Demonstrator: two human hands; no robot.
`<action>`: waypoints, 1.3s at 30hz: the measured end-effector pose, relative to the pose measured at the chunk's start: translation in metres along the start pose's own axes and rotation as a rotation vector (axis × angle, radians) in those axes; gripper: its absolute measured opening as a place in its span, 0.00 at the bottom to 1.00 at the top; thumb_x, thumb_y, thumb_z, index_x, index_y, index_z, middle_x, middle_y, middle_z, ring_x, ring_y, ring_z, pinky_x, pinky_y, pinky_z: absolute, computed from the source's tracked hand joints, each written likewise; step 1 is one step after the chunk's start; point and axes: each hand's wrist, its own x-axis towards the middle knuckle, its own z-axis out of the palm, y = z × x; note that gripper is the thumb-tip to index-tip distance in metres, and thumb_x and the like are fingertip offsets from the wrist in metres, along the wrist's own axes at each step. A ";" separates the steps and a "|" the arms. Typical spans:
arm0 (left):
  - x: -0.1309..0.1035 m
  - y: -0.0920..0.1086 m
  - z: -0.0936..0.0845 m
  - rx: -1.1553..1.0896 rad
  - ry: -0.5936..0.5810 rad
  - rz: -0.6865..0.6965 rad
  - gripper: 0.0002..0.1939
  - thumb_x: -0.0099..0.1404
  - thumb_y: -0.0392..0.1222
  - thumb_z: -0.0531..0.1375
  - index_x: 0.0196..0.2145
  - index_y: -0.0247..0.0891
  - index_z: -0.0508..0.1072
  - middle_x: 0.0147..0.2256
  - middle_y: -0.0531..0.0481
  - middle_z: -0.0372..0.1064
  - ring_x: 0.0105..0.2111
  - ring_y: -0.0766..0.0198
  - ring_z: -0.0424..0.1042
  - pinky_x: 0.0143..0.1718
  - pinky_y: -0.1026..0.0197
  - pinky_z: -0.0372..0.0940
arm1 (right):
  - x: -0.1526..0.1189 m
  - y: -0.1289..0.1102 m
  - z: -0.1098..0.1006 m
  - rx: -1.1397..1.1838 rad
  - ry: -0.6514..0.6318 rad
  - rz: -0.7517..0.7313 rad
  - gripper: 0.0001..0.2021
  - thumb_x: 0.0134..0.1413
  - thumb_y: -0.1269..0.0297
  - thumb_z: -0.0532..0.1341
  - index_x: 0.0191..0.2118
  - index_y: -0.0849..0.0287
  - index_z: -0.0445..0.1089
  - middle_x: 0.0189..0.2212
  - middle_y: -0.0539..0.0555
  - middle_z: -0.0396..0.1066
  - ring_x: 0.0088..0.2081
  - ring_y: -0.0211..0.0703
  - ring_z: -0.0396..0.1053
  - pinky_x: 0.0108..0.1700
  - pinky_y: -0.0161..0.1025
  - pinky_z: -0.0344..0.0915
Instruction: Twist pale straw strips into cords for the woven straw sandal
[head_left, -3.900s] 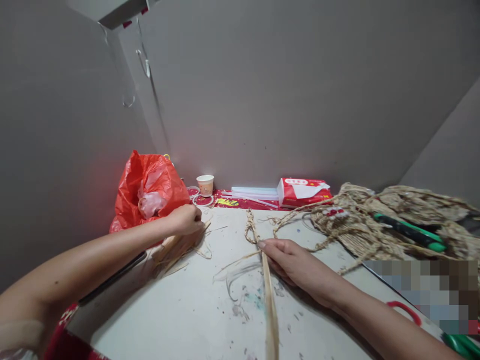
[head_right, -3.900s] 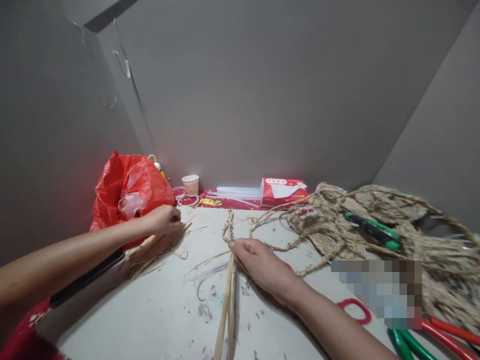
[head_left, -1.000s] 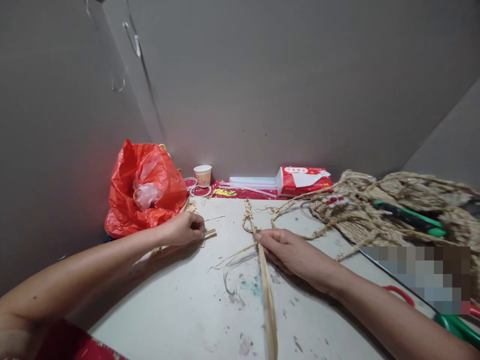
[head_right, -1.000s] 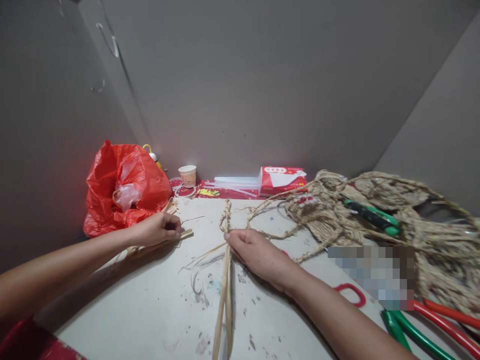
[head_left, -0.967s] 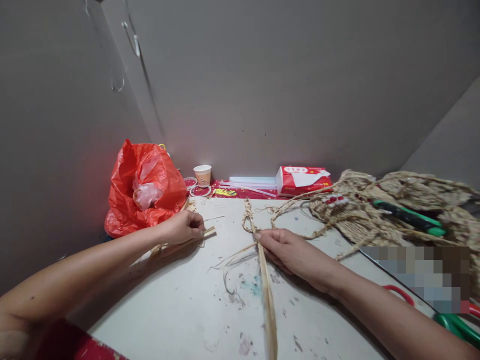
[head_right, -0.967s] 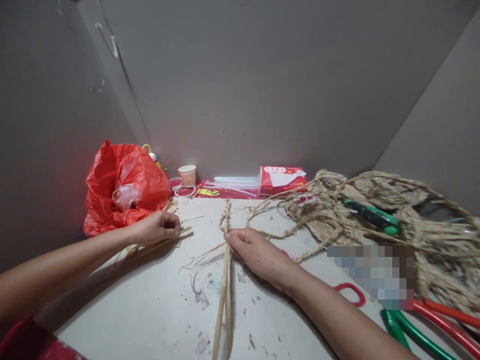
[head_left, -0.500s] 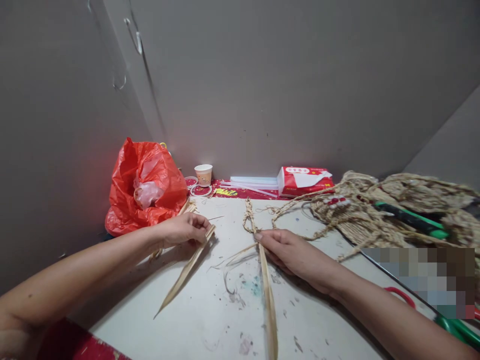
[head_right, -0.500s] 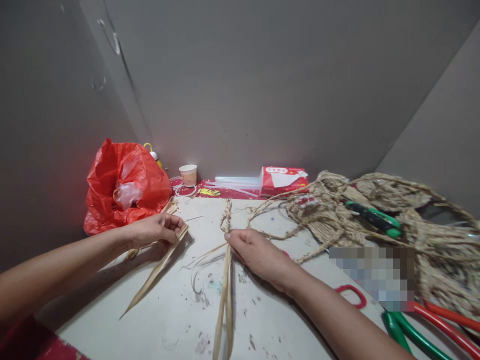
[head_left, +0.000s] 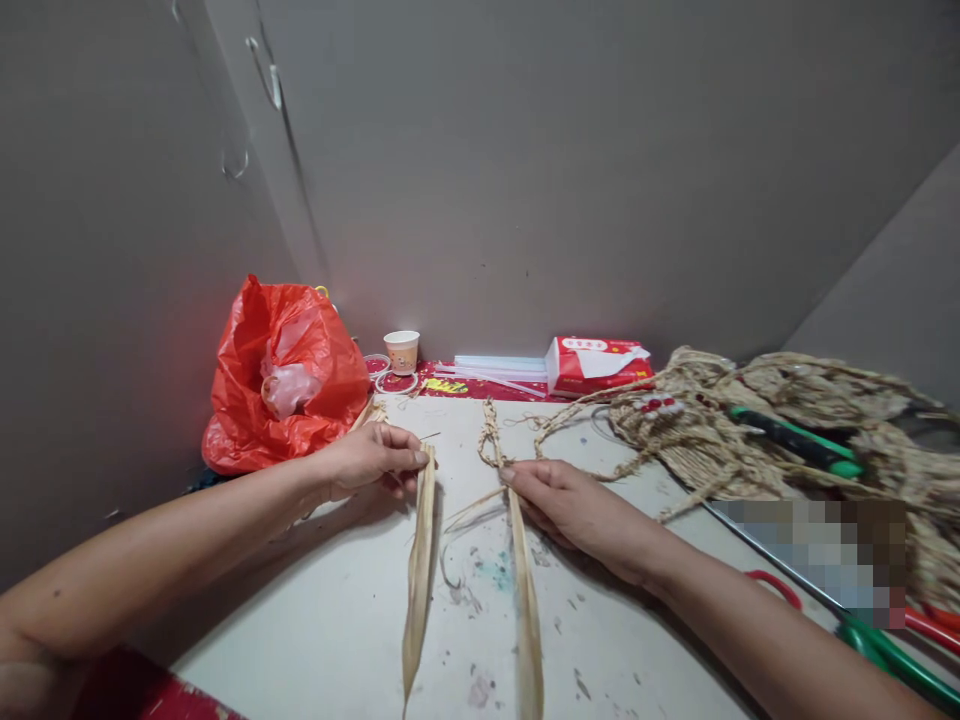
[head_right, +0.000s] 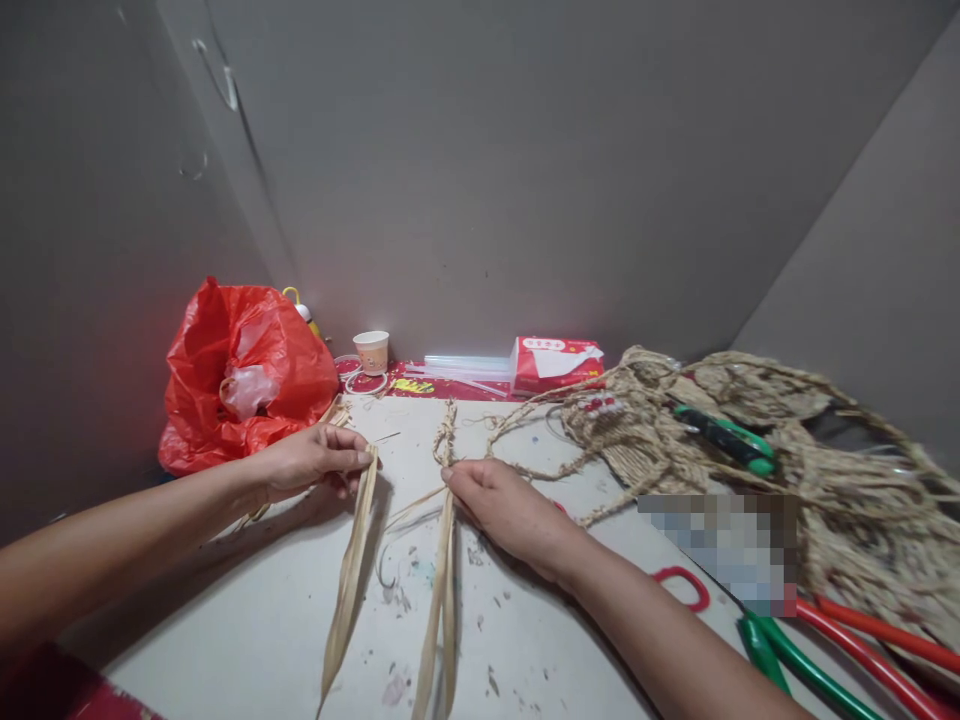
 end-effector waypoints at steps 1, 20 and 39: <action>0.002 0.001 0.002 -0.009 0.019 0.001 0.18 0.46 0.48 0.69 0.28 0.32 0.71 0.20 0.55 0.66 0.19 0.73 0.64 0.22 0.68 0.60 | 0.000 -0.001 0.000 -0.001 0.000 0.001 0.20 0.59 0.51 0.50 0.21 0.56 0.50 0.14 0.42 0.46 0.16 0.31 0.40 0.19 0.33 0.38; 0.039 0.004 0.049 -0.131 -0.014 -0.054 0.12 0.44 0.40 0.67 0.22 0.32 0.68 0.14 0.55 0.64 0.16 0.73 0.63 0.20 0.69 0.60 | -0.004 -0.009 0.004 0.257 -0.047 -0.015 0.21 0.52 0.45 0.57 0.22 0.57 0.56 0.13 0.40 0.45 0.16 0.29 0.37 0.17 0.33 0.34; 0.042 -0.008 0.060 -0.063 -0.007 0.074 0.10 0.47 0.40 0.65 0.24 0.33 0.68 0.16 0.58 0.62 0.15 0.74 0.59 0.20 0.68 0.56 | -0.003 -0.007 0.007 0.187 0.035 0.030 0.20 0.50 0.49 0.60 0.20 0.57 0.53 0.12 0.40 0.46 0.15 0.29 0.39 0.18 0.33 0.35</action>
